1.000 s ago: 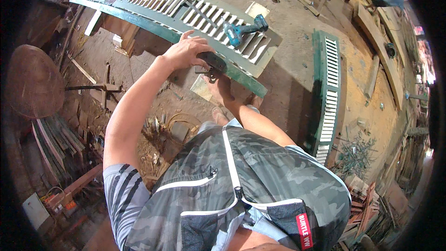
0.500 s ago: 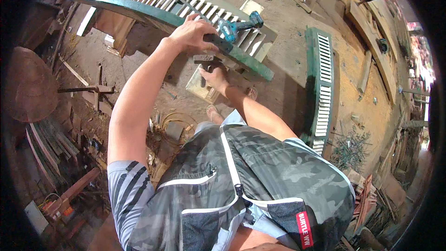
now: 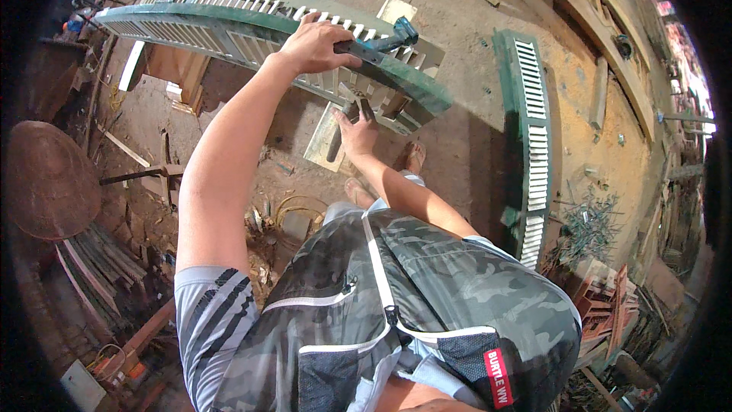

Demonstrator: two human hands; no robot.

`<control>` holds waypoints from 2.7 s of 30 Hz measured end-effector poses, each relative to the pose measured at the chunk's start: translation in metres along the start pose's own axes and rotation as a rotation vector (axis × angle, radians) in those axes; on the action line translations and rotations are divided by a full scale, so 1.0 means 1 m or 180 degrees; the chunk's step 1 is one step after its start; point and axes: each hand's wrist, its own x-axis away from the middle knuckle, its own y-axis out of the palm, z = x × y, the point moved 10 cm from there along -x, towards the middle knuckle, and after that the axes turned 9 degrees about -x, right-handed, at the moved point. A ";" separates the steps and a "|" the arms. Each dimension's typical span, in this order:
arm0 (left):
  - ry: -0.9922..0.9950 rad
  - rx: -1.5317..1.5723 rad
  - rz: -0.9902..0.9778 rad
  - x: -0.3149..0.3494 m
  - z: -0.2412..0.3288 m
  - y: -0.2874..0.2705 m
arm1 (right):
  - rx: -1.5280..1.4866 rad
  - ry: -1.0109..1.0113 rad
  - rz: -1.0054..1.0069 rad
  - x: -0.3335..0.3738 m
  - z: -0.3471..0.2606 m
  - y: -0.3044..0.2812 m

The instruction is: The person assembles a green wooden louvered shutter by hand, using a hammer to tap slats into place and a cordless drill to drive screws. They also apply glue to a small wooden piece and attach it to the shutter frame.

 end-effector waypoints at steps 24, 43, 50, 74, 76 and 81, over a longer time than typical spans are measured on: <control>0.0017 -0.0089 -0.0035 -0.004 0.004 -0.001 | 0.0948 0.0013 -0.0679 -0.018 0.029 0.022; 0.0095 -0.0154 0.0176 0.013 0.014 -0.017 | 0.0235 0.0432 -0.1171 0.001 0.020 0.006; -0.0050 -0.0166 -0.0010 0.010 0.014 -0.012 | 0.0330 0.0562 -0.0625 -0.005 0.048 0.002; -0.0408 0.0164 -0.0256 -0.080 -0.018 0.024 | 0.1946 -0.0536 -0.1179 -0.192 0.044 -0.239; -0.0464 0.0215 -0.0575 -0.093 -0.024 0.030 | 0.1805 -0.0968 -0.1370 -0.226 0.067 -0.203; -0.0629 0.0301 -0.1030 -0.126 -0.031 0.062 | 0.1696 -0.2088 -0.2157 -0.252 0.062 -0.140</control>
